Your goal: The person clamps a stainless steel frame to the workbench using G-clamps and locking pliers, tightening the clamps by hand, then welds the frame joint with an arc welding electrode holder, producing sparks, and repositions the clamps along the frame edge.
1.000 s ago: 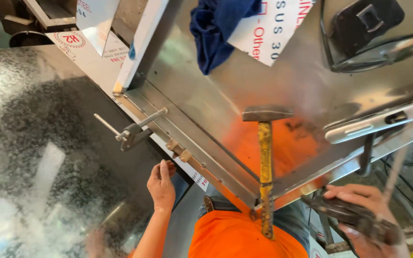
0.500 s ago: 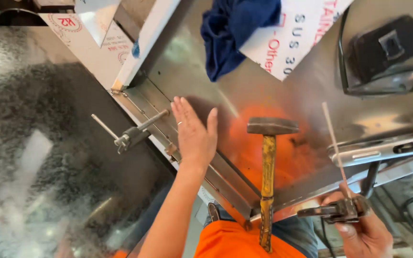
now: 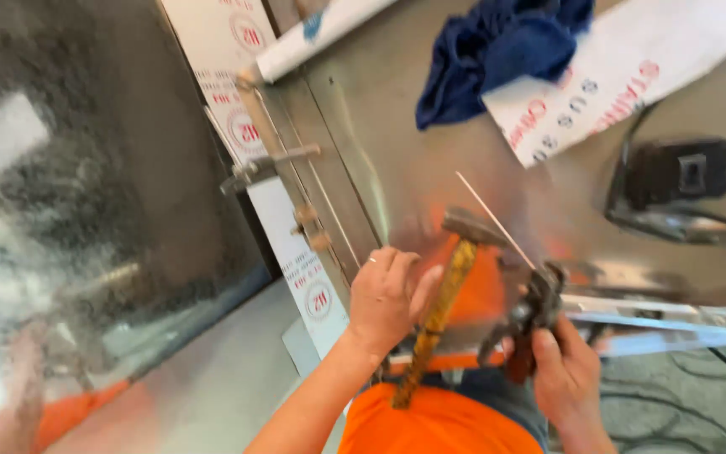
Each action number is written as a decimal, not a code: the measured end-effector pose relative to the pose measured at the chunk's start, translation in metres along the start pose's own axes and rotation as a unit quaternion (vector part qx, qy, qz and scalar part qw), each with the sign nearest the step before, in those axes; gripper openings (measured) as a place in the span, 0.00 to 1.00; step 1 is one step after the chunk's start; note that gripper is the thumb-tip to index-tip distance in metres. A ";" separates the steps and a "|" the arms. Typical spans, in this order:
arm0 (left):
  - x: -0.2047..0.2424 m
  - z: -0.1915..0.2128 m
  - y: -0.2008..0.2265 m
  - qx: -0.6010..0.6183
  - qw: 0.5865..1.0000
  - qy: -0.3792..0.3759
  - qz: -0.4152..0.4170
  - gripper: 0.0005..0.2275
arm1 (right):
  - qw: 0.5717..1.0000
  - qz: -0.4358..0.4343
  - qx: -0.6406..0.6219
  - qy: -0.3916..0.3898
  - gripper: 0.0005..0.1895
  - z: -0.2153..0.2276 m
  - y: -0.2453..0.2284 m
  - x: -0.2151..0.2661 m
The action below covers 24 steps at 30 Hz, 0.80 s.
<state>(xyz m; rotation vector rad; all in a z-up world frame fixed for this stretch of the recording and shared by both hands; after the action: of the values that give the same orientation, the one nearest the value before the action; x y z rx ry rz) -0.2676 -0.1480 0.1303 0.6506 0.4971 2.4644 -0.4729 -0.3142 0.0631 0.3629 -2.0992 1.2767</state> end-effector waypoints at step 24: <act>-0.035 0.016 -0.058 0.331 0.936 -0.014 0.120 0.40 | 0.986 0.017 0.041 -0.159 0.35 -0.113 -0.150 -0.096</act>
<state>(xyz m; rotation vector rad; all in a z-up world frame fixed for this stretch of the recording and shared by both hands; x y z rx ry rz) -0.2095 -0.1197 0.1047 1.0568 1.3337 2.4856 -0.2768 -0.2990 0.1396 0.6044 -2.3286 1.4039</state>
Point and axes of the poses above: each hand's wrist, its own x-axis away from the middle knuckle, its own z-axis out of the back of the hand, y = z × x, the point moved 1 cm from there along -x, towards the middle knuckle, and after that the axes turned 15 degrees about -y, right-handed, at the moved point
